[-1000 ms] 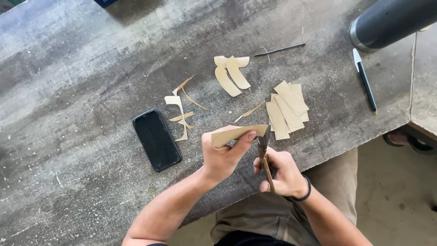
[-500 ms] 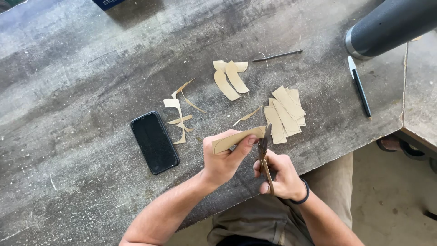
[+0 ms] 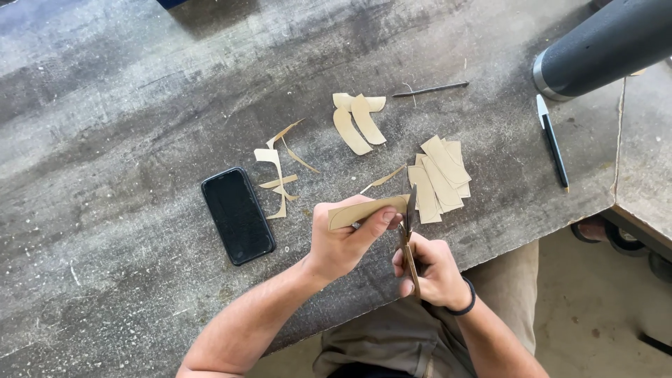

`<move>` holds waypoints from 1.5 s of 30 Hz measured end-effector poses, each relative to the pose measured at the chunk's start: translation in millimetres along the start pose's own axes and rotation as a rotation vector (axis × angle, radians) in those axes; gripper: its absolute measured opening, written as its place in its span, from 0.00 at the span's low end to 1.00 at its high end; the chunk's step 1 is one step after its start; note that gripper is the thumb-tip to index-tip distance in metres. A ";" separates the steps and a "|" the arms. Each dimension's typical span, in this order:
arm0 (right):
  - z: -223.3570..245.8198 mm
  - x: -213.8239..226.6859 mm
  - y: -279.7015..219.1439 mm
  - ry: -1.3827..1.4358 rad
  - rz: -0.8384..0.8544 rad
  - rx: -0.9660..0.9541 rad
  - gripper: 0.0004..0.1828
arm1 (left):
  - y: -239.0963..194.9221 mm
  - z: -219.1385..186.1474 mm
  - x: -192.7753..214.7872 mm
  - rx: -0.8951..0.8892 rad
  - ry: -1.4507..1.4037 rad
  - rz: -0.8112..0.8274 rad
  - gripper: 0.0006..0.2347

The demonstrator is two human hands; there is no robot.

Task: Cutting cardboard strips into specific shapes using scissors on a workbench

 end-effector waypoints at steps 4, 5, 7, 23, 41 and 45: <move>-1.3 0.7 1.6 0.009 0.006 0.014 0.33 | 3.8 -5.5 6.1 0.035 -0.026 0.052 0.04; -2.9 0.7 0.9 0.008 0.011 0.008 0.33 | 4.0 -6.1 7.4 0.048 -0.045 0.071 0.04; -3.8 0.9 1.1 0.007 0.021 0.004 0.33 | 5.5 -7.0 10.2 0.058 -0.064 0.087 0.04; 1.6 1.1 2.2 0.006 0.035 -0.017 0.31 | 14.8 -10.5 21.2 0.048 -0.082 0.181 0.04; 15.1 -3.9 5.0 -0.176 0.135 -0.144 0.30 | 17.7 -13.7 40.8 0.265 0.169 0.304 0.07; 15.5 -4.7 7.1 -0.156 0.152 -0.178 0.28 | 18.9 -3.9 44.3 0.390 0.098 0.305 0.06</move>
Point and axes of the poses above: each hand's wrist, its own y-axis towards the middle knuckle, its own x-axis out of the back of the hand, z = x × y, the point moved 4 cm from there along y, towards the middle knuckle, and after that the axes turned 7 degrees about x, right-handed, at the moved point
